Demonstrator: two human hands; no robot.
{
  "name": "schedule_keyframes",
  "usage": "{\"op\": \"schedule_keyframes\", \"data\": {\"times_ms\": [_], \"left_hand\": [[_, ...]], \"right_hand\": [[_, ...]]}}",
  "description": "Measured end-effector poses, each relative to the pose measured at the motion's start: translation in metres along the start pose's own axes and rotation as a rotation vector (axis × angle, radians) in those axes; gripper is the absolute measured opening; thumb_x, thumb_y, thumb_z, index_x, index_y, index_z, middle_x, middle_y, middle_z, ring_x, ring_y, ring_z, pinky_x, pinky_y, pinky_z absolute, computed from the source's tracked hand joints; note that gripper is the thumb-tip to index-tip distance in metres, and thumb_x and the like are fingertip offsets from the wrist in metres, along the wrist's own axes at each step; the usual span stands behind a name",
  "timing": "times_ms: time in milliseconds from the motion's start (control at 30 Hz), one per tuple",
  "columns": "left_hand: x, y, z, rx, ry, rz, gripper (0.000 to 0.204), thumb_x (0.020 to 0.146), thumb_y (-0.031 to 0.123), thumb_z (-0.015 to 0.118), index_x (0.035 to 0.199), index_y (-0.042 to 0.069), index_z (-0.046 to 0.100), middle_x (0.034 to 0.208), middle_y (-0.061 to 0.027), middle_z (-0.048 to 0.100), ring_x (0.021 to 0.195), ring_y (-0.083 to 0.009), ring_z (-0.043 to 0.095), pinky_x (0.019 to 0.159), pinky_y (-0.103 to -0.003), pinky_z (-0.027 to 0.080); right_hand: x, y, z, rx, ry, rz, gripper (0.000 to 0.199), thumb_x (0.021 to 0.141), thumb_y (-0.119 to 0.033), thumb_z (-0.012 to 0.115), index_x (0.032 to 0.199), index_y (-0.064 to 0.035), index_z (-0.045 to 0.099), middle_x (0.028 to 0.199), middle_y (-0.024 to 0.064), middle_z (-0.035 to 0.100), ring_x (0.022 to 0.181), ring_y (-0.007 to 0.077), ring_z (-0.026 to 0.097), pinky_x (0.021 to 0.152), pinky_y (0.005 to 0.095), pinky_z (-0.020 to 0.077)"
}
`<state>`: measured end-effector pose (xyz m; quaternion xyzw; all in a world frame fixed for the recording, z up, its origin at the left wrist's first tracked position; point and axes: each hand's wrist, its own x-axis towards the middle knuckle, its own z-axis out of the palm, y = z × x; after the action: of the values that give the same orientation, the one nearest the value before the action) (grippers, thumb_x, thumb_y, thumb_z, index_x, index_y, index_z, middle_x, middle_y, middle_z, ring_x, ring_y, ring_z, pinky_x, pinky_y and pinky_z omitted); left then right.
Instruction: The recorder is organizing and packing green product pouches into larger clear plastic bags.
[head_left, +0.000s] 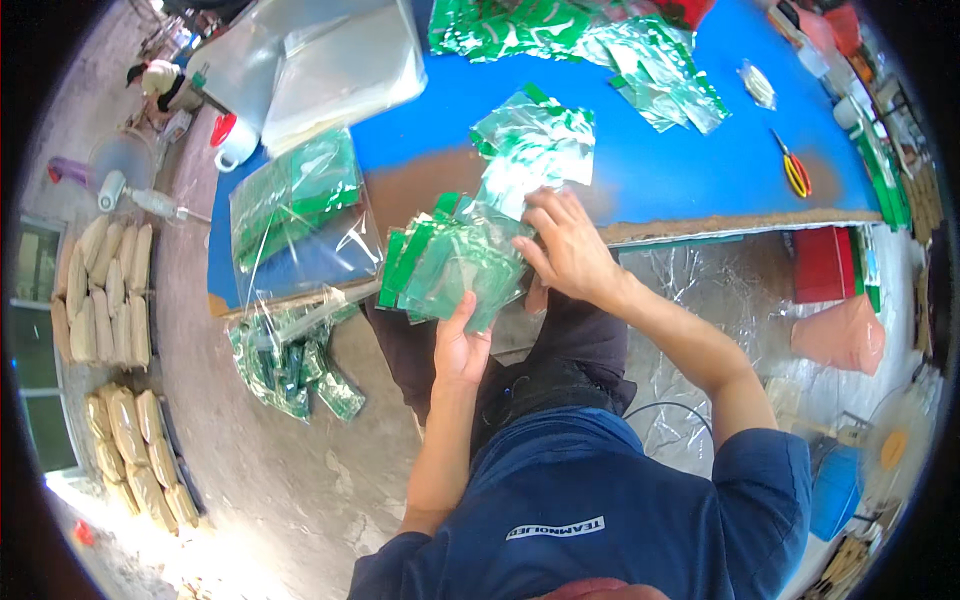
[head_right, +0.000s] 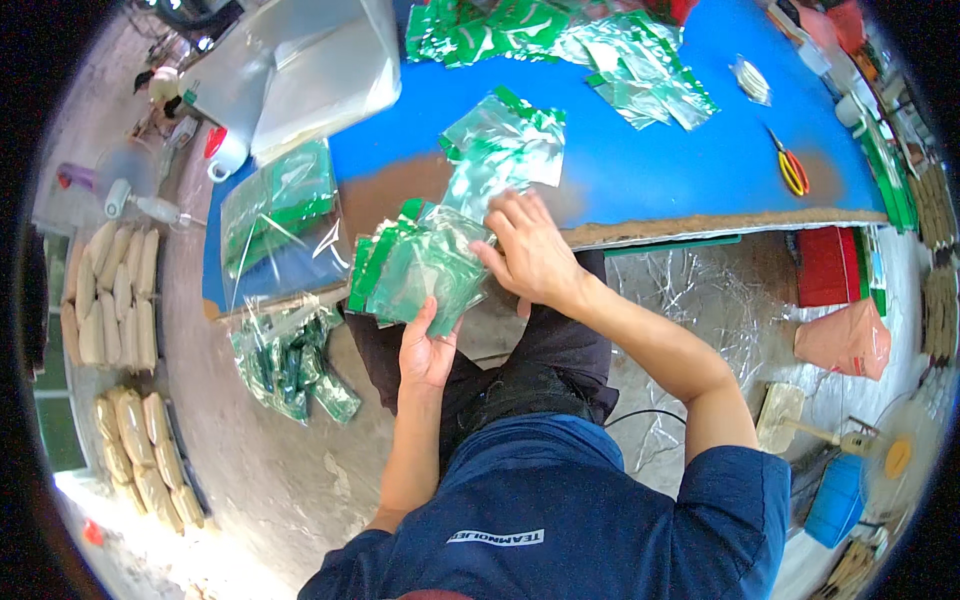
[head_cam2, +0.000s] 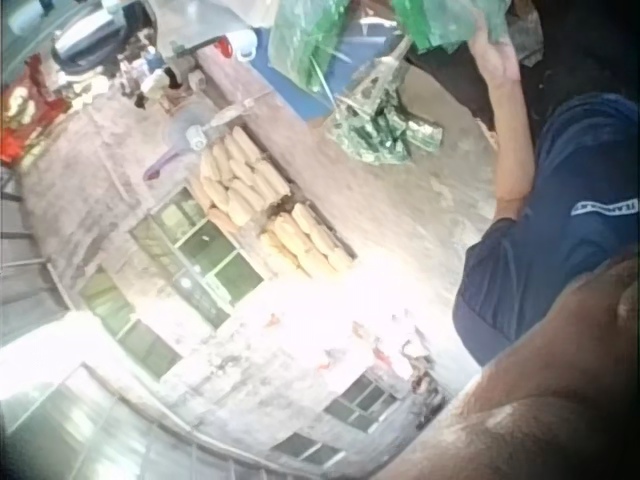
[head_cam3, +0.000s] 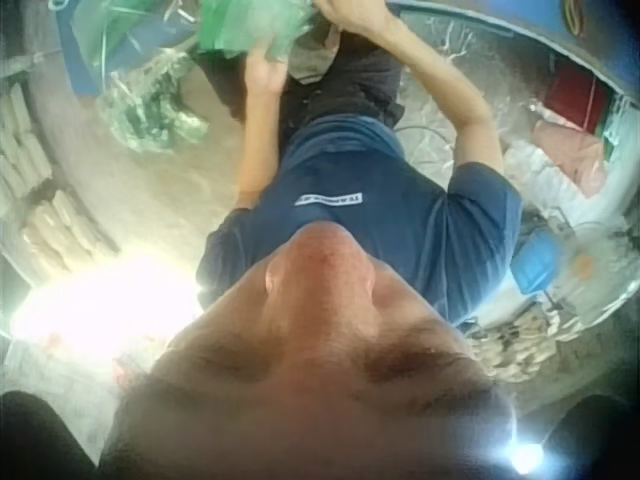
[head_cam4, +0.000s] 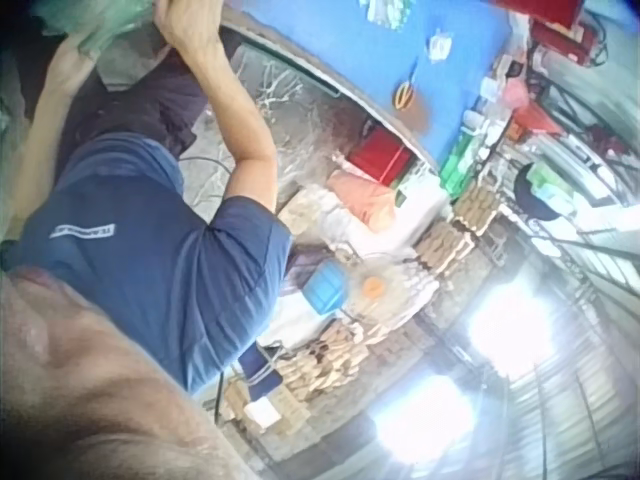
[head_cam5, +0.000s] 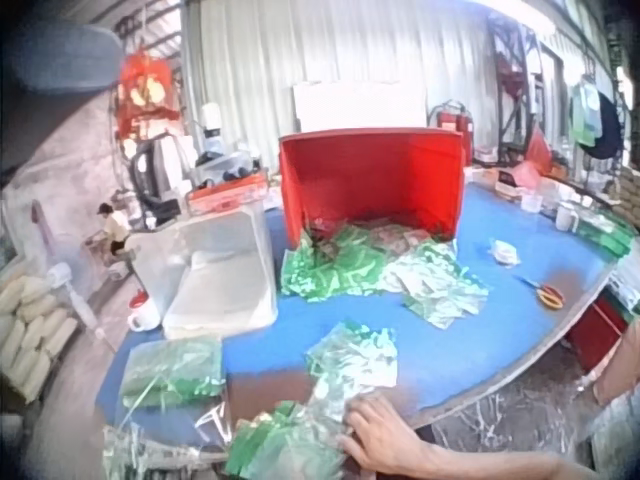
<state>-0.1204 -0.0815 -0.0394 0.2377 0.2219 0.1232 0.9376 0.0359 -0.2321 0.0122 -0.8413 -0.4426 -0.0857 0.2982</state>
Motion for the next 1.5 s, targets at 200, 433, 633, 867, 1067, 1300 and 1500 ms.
{"op": "schedule_keyframes", "data": {"times_ms": [200,433,633,867,1067,1300,1500], "left_hand": [[-0.003,0.013,0.000,0.097,-0.021,0.011,0.050,0.094,0.010,0.065,0.140,0.005,0.046,0.136,-0.0087,0.057,0.125,-0.0250,0.056,0.108,-0.044,0.043],[-0.006,0.025,-0.013,0.151,0.001,0.131,0.054,0.092,0.006,0.064,0.142,0.005,0.044,0.135,-0.0077,0.057,0.128,-0.0243,0.053,0.110,-0.042,0.041],[-0.026,0.043,-0.040,0.059,0.049,0.171,0.059,0.092,0.003,0.061,0.146,0.003,0.038,0.142,-0.0089,0.051,0.131,-0.0250,0.050,0.112,-0.043,0.038],[-0.014,0.038,-0.041,0.118,0.006,0.132,0.060,0.090,0.004,0.063,0.146,0.003,0.039,0.141,-0.0086,0.051,0.130,-0.0257,0.050,0.112,-0.043,0.038],[-0.027,0.037,-0.062,-0.042,0.019,0.099,0.060,0.090,0.005,0.063,0.145,0.003,0.040,0.141,-0.0093,0.051,0.130,-0.0265,0.050,0.113,-0.045,0.038],[-0.020,0.022,-0.050,-0.128,0.018,0.034,0.048,0.092,0.005,0.062,0.139,0.004,0.049,0.135,-0.0104,0.059,0.127,-0.0283,0.054,0.112,-0.047,0.041],[-0.020,0.023,-0.042,-0.173,0.047,0.047,0.050,0.092,0.004,0.061,0.140,0.005,0.048,0.137,-0.0107,0.057,0.130,-0.0285,0.052,0.113,-0.050,0.039]], "right_hand": [[0.025,-0.004,0.004,0.508,-0.124,0.031,0.021,0.098,-0.019,0.054,0.097,0.0017,0.058,0.095,0.0219,0.062,0.088,0.0413,0.062,0.079,0.0446,0.0509],[0.065,-0.010,0.022,-0.184,0.142,0.141,0.039,0.096,-0.033,0.060,0.126,-0.0075,0.060,0.115,0.0190,0.055,0.104,0.0361,0.054,0.087,0.0513,0.0451],[0.034,-0.014,0.026,-0.286,-0.029,-0.072,0.040,0.095,-0.028,0.060,0.128,-0.0060,0.056,0.136,0.0192,0.052,0.129,0.0418,0.046,0.107,0.0574,0.0357],[0.021,-0.019,0.024,0.087,-0.257,-0.348,0.045,0.088,-0.017,0.061,0.129,-0.0001,0.053,0.144,0.0186,0.048,0.141,0.0381,0.036,0.116,0.0520,0.0303],[0.011,-0.005,0.006,0.027,-0.144,-0.213,0.065,0.078,-0.022,0.075,0.135,-0.0038,0.049,0.137,0.0169,0.052,0.133,0.0375,0.045,0.111,0.0490,0.0374],[-0.002,-0.021,0.018,0.362,-0.192,-0.327,0.063,0.076,0.001,0.070,0.135,-0.0036,0.049,0.134,0.0166,0.054,0.119,0.0376,0.057,0.099,0.0438,0.0494],[0.004,-0.032,0.025,0.249,-0.125,-0.165,0.095,0.068,-0.003,0.079,0.150,-0.0058,0.031,0.148,0.0167,0.042,0.139,0.0361,0.039,0.117,0.0499,0.0309]]}}
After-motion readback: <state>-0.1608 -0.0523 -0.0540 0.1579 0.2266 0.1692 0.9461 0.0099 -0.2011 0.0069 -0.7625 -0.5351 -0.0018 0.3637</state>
